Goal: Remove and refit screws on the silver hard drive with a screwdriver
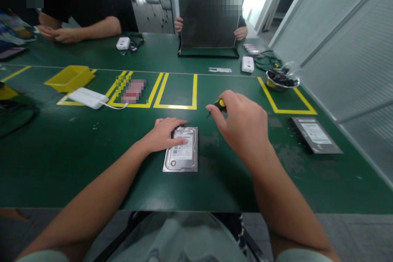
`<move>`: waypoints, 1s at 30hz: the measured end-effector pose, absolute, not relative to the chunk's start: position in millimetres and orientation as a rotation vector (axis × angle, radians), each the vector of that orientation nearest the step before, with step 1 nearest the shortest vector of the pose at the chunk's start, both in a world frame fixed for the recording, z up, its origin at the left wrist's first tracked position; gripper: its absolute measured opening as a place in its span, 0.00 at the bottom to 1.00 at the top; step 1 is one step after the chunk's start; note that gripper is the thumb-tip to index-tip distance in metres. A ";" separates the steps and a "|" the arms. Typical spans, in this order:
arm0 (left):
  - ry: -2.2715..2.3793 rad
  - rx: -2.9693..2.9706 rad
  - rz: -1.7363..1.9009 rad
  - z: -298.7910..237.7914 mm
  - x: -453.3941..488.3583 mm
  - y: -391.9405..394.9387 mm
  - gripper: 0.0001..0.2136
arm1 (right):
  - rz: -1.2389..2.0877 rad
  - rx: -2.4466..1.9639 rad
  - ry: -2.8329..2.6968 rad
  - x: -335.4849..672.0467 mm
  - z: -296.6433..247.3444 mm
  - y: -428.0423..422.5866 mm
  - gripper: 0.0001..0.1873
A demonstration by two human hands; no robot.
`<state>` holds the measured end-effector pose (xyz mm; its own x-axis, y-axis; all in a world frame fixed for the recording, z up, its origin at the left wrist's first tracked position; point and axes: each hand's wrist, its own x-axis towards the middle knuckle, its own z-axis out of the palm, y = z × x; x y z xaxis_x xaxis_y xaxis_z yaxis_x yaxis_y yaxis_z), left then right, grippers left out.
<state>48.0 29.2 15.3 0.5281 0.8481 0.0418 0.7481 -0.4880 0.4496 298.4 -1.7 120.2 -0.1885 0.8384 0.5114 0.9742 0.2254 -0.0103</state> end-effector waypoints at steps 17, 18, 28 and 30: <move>1.355 2.250 0.224 9.3 32.5 39.2 0.37 | -0.773 -1.769 -2.134 341.2 14.0 -21.1 0.21; 1.362 2.247 0.230 9.6 32.8 38.6 0.36 | -0.761 -1.790 -2.134 341.8 11.8 -20.2 0.22; 1.392 2.255 0.257 12.3 33.7 36.9 0.34 | -0.531 -2.056 -2.218 328.7 11.3 -13.6 0.16; 1.386 2.262 0.273 12.4 33.4 37.5 0.34 | -0.504 -2.071 -2.240 327.1 11.1 -12.3 0.15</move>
<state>33.4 37.5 12.4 0.4699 0.8797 -0.0736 0.7862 -0.3791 0.4880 327.1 -12.3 11.1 -0.1020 0.9619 0.2538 0.9779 0.0502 0.2027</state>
